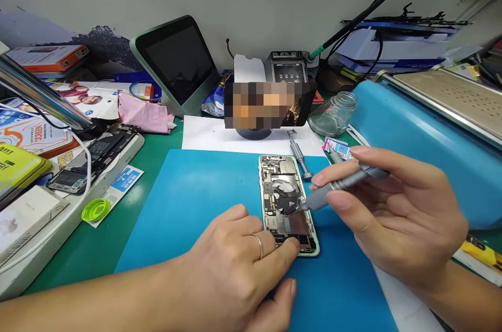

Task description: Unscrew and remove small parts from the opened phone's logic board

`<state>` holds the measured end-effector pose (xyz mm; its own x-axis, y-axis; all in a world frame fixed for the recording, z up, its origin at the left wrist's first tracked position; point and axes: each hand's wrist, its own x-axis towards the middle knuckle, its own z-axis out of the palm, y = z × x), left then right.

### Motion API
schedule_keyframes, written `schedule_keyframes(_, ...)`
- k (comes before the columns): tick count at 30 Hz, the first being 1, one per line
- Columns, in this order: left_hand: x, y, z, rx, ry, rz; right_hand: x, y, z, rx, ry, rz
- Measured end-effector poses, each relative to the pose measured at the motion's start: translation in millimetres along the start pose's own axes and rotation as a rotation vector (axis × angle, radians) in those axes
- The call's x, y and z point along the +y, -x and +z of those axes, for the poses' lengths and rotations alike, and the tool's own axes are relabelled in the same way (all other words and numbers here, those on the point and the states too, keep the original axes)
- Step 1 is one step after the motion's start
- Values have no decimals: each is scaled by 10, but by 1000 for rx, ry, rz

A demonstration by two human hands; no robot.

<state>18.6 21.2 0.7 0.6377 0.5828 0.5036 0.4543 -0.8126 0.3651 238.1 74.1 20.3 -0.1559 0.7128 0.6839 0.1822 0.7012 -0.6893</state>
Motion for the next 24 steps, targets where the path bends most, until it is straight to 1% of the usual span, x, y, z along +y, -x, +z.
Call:
schedule_keyframes(5, 24, 55, 65, -29, -127, 46, -6, 23, -41, -65, 5, -23)
schedule_keyframes(9, 69, 90, 100, -17, -221, 96, -4, 25, -48, -66, -1, -8)
schedule_keyframes(12, 104, 102, 131, -32, -265, 104, 4, 22, -50, -68, 0, -5)
schedule_keyframes(18, 103, 116, 171, -47, -271, 89, 12, 26, -47, -65, 24, -8)
schedule_keyframes(24, 106, 128, 144, -93, -236, 74, 14, 31, -40, -92, 37, -18)
